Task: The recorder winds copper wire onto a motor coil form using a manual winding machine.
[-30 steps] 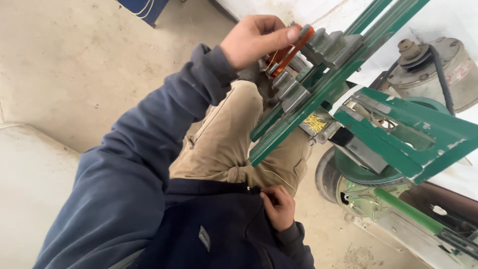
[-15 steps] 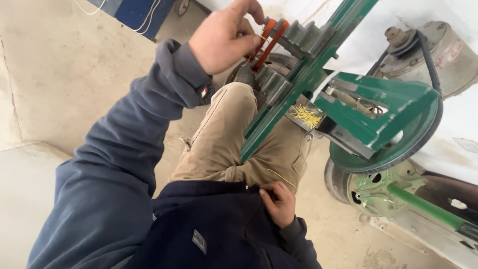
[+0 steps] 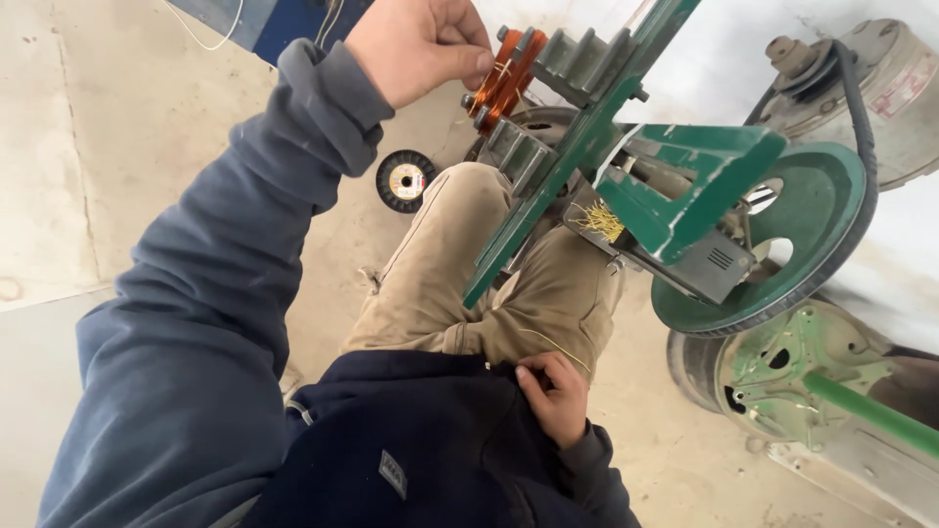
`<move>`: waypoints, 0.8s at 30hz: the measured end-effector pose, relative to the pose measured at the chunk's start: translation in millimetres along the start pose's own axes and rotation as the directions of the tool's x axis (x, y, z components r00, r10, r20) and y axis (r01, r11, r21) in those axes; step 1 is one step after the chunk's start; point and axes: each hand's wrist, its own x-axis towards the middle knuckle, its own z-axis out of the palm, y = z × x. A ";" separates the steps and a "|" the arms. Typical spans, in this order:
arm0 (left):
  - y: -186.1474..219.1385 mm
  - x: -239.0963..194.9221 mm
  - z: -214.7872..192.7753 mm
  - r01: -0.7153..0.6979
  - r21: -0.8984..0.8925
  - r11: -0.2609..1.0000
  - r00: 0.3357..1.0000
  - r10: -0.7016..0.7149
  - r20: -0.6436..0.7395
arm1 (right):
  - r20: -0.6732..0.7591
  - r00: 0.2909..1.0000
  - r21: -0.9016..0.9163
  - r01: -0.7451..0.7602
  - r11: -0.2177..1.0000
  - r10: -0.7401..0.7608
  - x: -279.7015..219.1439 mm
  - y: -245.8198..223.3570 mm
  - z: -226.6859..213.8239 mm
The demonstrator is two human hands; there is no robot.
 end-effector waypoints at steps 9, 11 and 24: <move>-4.5 -2.3 18.5 -0.181 0.233 0.955 0.961 0.223 -0.165 | -0.003 1.000 0.043 0.004 0.999 -0.004 0.0 1.5 -1.7; -19.3 0.7 20.8 -0.102 -0.013 0.995 0.987 0.100 -0.126 | -0.002 1.000 0.052 0.007 0.999 -0.007 -0.2 2.4 -2.1; -27.9 1.5 27.3 0.128 -0.450 0.884 0.989 -0.147 -0.007 | -0.004 1.000 0.041 -0.013 0.999 0.013 -0.7 10.1 -0.4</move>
